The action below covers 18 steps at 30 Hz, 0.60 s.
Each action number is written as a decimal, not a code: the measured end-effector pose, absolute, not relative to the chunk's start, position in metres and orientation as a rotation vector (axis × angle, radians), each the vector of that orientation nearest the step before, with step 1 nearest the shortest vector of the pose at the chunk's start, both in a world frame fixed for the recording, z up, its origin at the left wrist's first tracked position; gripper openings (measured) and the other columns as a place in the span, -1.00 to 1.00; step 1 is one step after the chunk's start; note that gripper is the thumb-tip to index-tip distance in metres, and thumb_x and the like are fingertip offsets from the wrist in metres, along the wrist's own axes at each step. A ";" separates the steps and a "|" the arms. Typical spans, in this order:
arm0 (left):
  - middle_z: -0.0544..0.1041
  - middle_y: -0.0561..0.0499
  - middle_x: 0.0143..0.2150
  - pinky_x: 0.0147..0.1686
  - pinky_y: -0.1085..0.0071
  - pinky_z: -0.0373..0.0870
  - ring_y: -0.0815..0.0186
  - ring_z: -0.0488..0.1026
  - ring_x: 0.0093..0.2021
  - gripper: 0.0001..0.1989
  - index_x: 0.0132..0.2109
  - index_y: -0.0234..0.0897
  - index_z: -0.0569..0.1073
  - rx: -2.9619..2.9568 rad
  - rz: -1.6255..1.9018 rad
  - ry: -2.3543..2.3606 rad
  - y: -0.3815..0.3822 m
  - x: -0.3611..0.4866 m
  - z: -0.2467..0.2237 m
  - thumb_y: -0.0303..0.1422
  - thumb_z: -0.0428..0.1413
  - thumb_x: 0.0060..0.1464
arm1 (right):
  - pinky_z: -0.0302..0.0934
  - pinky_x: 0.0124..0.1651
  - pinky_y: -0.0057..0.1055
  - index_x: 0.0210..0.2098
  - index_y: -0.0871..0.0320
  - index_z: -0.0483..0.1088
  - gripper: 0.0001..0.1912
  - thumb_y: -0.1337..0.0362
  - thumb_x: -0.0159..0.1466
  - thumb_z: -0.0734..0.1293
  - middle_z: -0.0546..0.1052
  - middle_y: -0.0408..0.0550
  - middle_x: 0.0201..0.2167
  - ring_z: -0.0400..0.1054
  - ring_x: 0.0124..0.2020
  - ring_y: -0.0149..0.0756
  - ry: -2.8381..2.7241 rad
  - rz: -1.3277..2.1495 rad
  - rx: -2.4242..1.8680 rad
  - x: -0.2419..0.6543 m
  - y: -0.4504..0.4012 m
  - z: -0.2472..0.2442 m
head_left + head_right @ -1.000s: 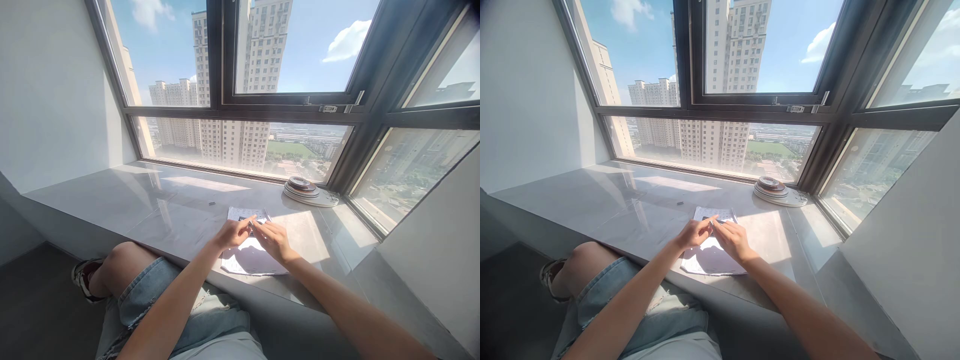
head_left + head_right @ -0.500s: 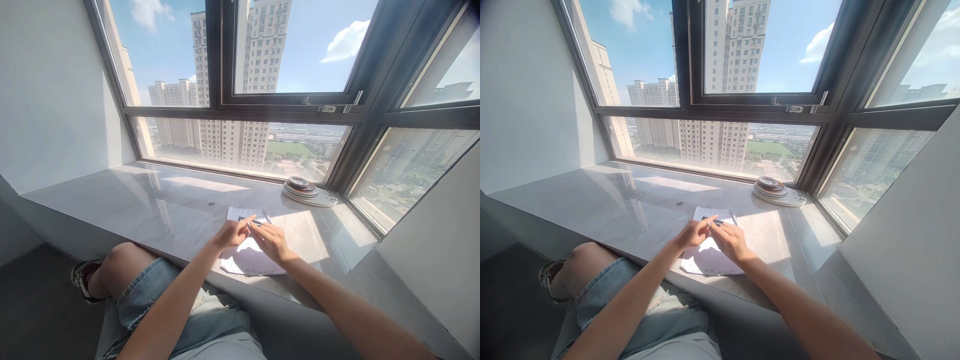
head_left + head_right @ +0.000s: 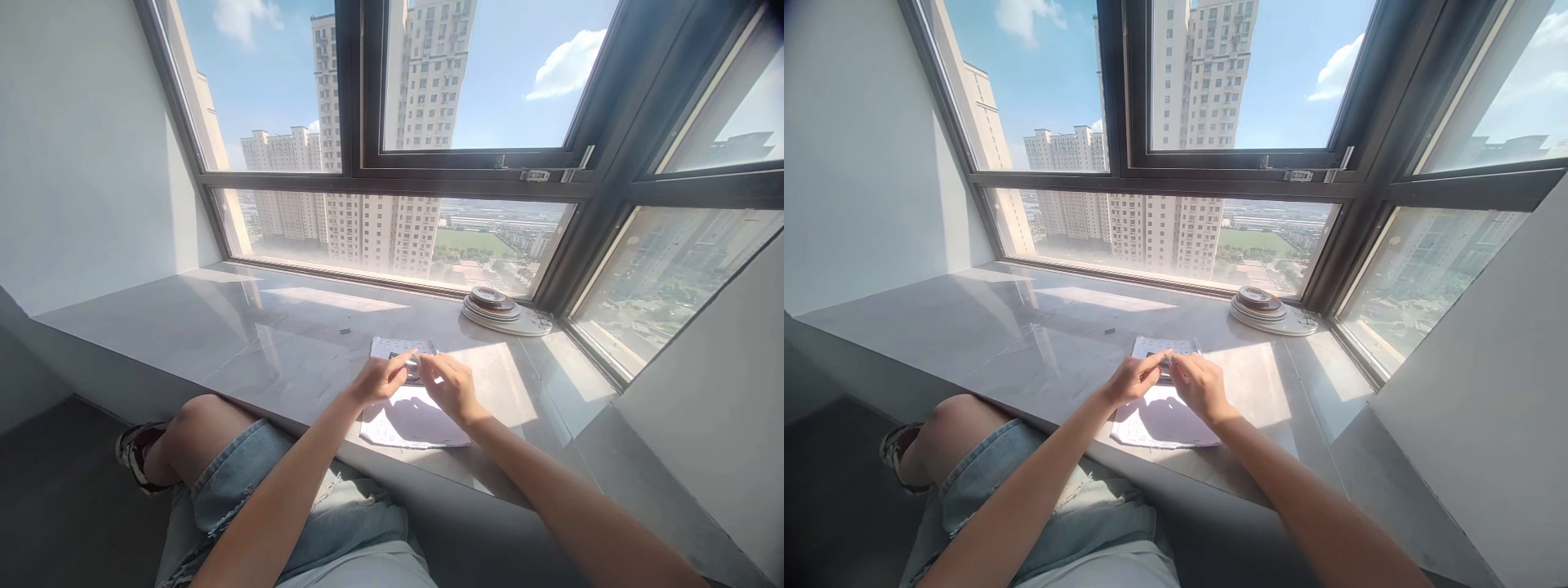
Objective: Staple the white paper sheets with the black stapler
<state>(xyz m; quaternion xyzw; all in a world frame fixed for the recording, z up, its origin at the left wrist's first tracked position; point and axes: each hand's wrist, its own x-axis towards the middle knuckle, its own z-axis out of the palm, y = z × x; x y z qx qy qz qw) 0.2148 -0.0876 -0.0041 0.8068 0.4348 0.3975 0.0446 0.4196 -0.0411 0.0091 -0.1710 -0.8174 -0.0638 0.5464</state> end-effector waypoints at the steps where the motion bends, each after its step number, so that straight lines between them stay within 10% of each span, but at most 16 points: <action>1: 0.26 0.22 -0.60 -0.48 0.55 0.14 0.47 0.19 -0.59 -0.48 0.37 -0.28 0.34 2.469 1.201 1.338 -0.088 0.215 -0.003 -0.40 -0.04 0.30 | 0.16 -0.39 -0.46 -0.16 0.16 0.50 -0.87 0.39 0.38 0.29 0.53 -0.13 -0.49 0.33 -0.50 -0.41 -1.954 -0.120 -0.456 0.419 -0.042 0.010; 18: 0.56 0.09 -0.50 -0.45 0.46 0.32 0.33 0.49 -0.53 -0.38 0.42 -0.31 0.25 2.702 1.064 1.535 -0.085 0.222 -0.008 -0.46 -0.03 0.21 | 0.07 -0.38 -0.47 -0.26 0.09 0.34 -0.85 0.33 0.36 0.15 0.46 -0.19 -0.51 0.27 -0.54 -0.36 -2.173 0.492 -0.702 0.416 -0.051 0.017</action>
